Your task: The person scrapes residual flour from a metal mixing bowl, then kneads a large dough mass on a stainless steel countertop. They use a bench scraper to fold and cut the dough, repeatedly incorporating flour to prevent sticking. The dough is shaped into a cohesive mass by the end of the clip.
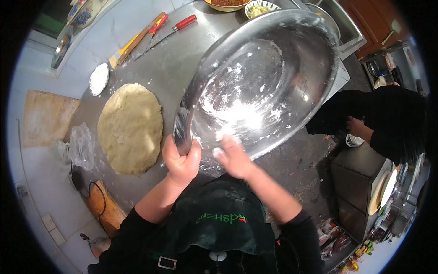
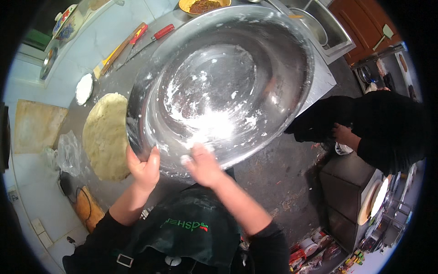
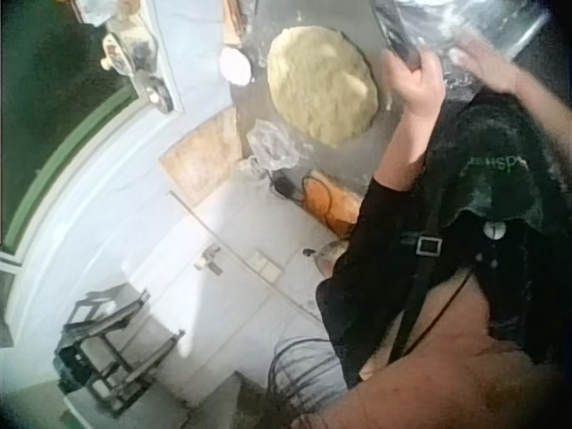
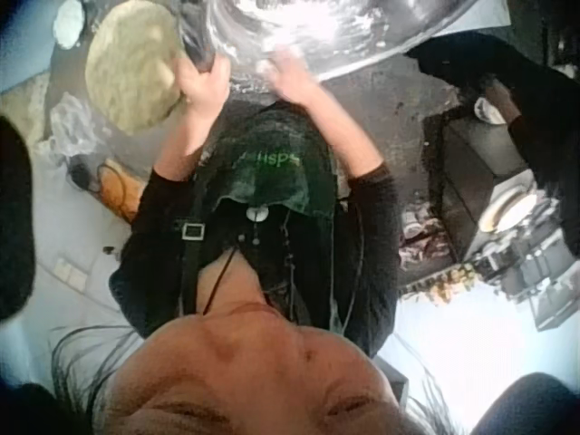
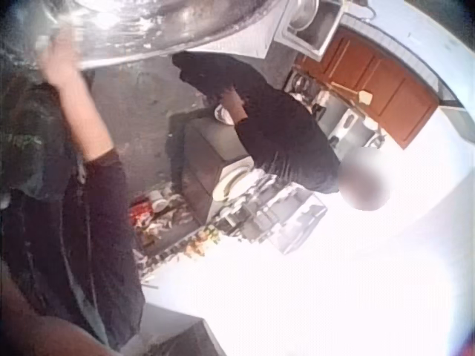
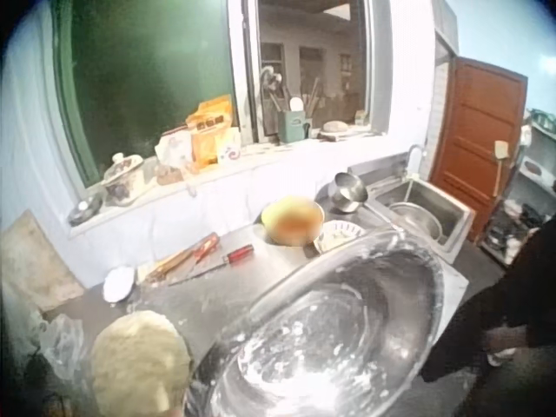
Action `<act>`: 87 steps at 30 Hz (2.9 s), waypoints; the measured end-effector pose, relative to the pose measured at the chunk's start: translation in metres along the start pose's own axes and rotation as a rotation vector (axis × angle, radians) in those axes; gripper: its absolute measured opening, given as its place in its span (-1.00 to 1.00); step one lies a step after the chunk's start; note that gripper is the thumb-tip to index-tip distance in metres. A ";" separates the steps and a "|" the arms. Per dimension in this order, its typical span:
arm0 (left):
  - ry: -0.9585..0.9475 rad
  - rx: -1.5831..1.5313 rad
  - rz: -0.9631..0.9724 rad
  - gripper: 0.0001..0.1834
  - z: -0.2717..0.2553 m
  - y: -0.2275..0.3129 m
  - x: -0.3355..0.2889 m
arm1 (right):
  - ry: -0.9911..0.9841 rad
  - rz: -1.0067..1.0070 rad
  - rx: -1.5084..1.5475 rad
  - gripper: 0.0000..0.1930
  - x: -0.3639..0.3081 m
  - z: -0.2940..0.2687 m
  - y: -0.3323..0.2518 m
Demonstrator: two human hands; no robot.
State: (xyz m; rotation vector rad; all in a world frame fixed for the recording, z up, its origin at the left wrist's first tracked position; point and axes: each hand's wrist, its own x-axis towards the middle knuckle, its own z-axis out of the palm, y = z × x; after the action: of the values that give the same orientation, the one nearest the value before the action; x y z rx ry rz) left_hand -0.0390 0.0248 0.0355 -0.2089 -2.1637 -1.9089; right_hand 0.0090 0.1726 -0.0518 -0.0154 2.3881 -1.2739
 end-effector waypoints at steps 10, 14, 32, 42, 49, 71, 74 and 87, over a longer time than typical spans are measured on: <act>-0.020 0.045 -0.010 -0.78 -0.002 0.009 0.014 | -0.026 0.135 -1.090 -0.39 -0.028 -0.138 0.093; -0.049 0.181 0.091 -0.78 -0.006 0.007 0.026 | 0.236 0.304 -1.306 -0.27 -0.011 -0.139 0.092; -0.002 -0.079 -0.152 -0.73 0.005 0.015 0.004 | 0.216 0.142 -0.072 -0.31 0.027 -0.021 0.013; -0.037 0.123 -0.091 -0.73 -0.005 0.019 0.000 | 0.204 0.100 -0.225 -0.43 0.026 -0.024 0.012; -0.052 0.109 -0.178 -0.71 -0.009 0.022 0.007 | 0.381 0.150 -0.274 -0.48 0.031 -0.026 0.041; -0.036 0.105 -0.286 -0.62 -0.009 0.018 0.022 | 0.374 0.144 0.079 -0.40 0.059 -0.017 0.009; -0.077 0.095 -0.208 -0.62 -0.013 0.008 0.024 | 0.125 -0.203 0.179 -0.40 0.054 0.002 -0.036; -0.040 -0.046 -0.261 -0.59 -0.012 0.006 0.030 | 0.128 -0.400 0.086 -0.40 0.067 -0.001 -0.038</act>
State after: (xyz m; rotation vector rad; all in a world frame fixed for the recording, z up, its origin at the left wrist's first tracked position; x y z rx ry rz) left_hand -0.0648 0.0120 0.0504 0.0296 -2.2699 -2.1097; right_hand -0.0592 0.1373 -0.0462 -0.4166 2.5195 -1.5961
